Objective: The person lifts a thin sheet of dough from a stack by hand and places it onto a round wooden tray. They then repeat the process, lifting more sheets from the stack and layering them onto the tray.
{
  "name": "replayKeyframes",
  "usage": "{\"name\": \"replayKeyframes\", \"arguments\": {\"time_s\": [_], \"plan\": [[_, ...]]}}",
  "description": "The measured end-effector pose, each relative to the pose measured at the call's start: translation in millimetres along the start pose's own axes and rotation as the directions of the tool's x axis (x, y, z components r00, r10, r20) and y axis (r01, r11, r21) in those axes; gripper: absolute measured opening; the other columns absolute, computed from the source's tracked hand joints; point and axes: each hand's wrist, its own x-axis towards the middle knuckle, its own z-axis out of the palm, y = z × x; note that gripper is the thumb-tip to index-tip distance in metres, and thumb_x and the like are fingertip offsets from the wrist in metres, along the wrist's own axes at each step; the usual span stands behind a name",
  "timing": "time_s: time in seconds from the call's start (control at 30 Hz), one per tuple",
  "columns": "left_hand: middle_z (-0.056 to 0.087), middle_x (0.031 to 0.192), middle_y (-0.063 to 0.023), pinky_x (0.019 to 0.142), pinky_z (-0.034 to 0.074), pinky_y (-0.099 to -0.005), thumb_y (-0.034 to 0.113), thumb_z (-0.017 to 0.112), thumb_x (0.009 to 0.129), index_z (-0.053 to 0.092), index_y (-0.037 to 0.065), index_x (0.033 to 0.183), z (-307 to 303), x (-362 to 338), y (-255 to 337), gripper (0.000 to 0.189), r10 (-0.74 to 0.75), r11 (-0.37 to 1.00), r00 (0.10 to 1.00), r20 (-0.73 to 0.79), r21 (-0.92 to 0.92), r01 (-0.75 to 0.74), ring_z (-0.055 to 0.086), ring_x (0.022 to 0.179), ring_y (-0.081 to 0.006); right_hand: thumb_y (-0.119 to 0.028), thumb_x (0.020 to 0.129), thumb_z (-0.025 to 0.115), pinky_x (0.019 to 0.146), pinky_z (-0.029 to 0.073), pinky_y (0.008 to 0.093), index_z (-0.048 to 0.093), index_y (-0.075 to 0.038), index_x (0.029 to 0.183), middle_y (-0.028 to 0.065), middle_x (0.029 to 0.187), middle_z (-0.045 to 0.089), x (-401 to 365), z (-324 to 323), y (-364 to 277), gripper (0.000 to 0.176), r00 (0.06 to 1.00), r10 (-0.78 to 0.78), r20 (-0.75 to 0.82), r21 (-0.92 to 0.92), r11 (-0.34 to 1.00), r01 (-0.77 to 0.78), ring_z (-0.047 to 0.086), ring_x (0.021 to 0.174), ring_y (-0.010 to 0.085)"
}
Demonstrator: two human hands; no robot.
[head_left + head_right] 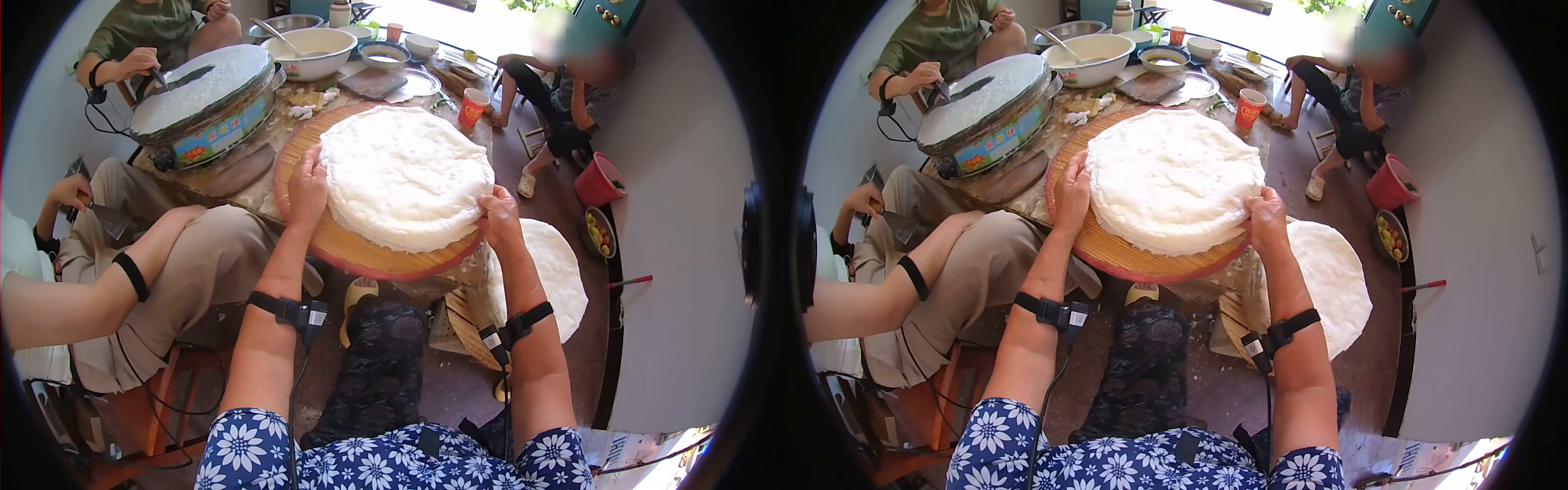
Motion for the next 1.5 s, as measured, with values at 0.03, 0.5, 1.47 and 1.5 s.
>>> {"name": "replayKeyframes", "arguments": {"time_s": [0.03,0.5,1.47,1.5], "plan": [[0.056,0.121,-0.0156,0.095,0.040,-0.0322,0.005,0.047,0.085,0.052,0.000,0.120,0,0,1,0.035,-0.002,1.000,1.000,0.002,-0.001,0.002,0.054,0.111,-0.0245,0.003,0.082,0.046,0.068,0.057,0.0356,0.047,0.002,0.108,0.0128,0.099,0.057,0,-2,0,0.025,1.000,-0.004,-0.003,-0.011,1.000,0.004,0.062,0.080,0.0206],[0.055,0.118,-0.0146,0.094,0.041,-0.0350,0.008,0.058,0.076,0.057,0.001,0.113,3,-4,13,0.037,0.107,0.947,0.994,0.018,0.304,-0.107,0.053,0.109,-0.0294,-0.003,0.077,0.055,0.040,0.047,0.0235,0.057,-0.002,0.104,0.0063,0.080,0.061,-7,-15,0,0.027,0.983,-0.040,-0.181,-0.354,0.935,-0.028,0.056,0.054,0.0117],[0.053,0.121,-0.0113,0.095,0.040,-0.0340,0.015,0.058,0.079,0.067,0.007,0.096,3,-4,9,0.020,0.112,0.931,0.993,0.047,0.345,-0.121,0.052,0.111,-0.0269,-0.010,0.080,0.055,0.077,0.047,0.0387,0.062,-0.009,0.105,0.0169,0.092,0.061,-32,-30,18,0.026,0.853,-0.510,0.111,-0.861,0.380,0.338,0.059,0.086,0.0336],[0.053,0.121,-0.0113,0.095,0.040,-0.0340,0.015,0.058,0.079,0.067,0.007,0.096,3,-4,7,0.020,0.114,0.931,0.992,0.046,0.344,-0.123,0.052,0.111,-0.0269,-0.010,0.080,0.055,0.077,0.047,0.0387,0.062,-0.009,0.105,0.0169,0.092,0.061,-32,-30,18,0.026,0.852,-0.512,0.111,-0.861,0.379,0.339,0.059,0.086,0.0336]]}}
